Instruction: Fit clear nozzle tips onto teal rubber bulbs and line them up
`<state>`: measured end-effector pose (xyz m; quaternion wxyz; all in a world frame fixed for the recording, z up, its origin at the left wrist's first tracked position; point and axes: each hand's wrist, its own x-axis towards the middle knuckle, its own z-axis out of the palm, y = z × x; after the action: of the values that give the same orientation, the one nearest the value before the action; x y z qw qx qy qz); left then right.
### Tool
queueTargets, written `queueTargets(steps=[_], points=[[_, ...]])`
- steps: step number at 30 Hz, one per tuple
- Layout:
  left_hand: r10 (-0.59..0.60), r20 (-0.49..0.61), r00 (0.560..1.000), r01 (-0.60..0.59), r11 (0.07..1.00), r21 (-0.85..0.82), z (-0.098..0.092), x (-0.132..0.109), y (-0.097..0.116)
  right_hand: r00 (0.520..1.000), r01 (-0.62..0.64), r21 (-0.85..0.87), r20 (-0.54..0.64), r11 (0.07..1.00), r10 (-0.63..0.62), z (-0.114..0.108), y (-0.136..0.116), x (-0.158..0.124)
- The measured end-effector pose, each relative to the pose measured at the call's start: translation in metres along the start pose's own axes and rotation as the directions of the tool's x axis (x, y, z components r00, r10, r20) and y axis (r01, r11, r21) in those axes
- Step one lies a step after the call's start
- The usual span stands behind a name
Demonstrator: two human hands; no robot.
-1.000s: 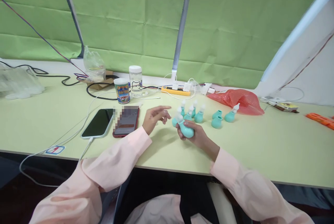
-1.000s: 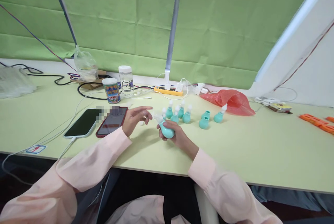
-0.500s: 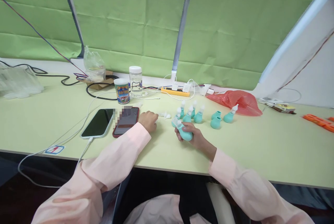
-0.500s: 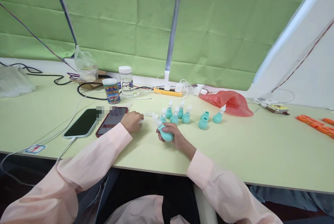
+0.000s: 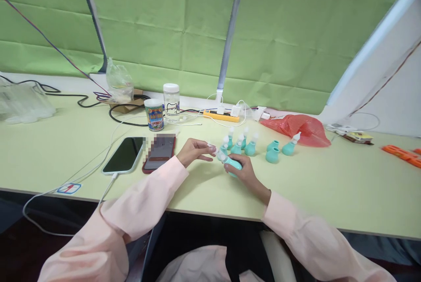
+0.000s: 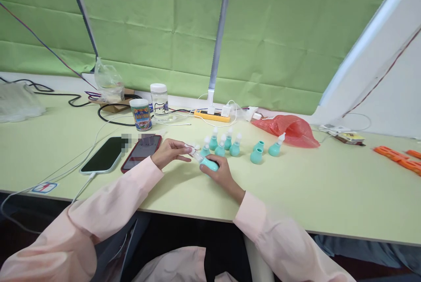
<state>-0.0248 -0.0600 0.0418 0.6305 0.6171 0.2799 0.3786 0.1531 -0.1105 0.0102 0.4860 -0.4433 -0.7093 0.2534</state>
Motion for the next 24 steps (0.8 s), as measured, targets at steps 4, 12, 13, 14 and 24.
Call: queueTargets(steps=[4,12,13,14,24], points=[[-0.007,-0.022,1.0,0.007,1.0,-0.003,0.0,0.001,-0.003,0.996,0.06,-0.127,-0.057,0.99,-0.068,0.003,0.001,-0.003],[0.002,-0.059,0.998,-0.003,1.0,-0.002,0.005,0.0,-0.004,0.969,0.158,-0.371,-0.12,0.915,-0.216,0.005,0.001,-0.006],[0.0,-0.064,0.998,-0.001,1.0,-0.005,0.006,0.0,-0.004,0.966,0.172,-0.392,-0.115,0.904,-0.234,0.005,0.001,-0.006],[0.001,-0.069,0.998,-0.001,1.0,-0.007,0.006,0.0,-0.005,0.961,0.185,-0.41,-0.113,0.893,-0.251,0.005,0.001,-0.006],[-0.001,-0.127,0.992,0.004,1.0,0.023,0.01,0.001,-0.009,0.909,0.278,-0.577,-0.102,0.768,-0.405,0.005,0.006,-0.009]])
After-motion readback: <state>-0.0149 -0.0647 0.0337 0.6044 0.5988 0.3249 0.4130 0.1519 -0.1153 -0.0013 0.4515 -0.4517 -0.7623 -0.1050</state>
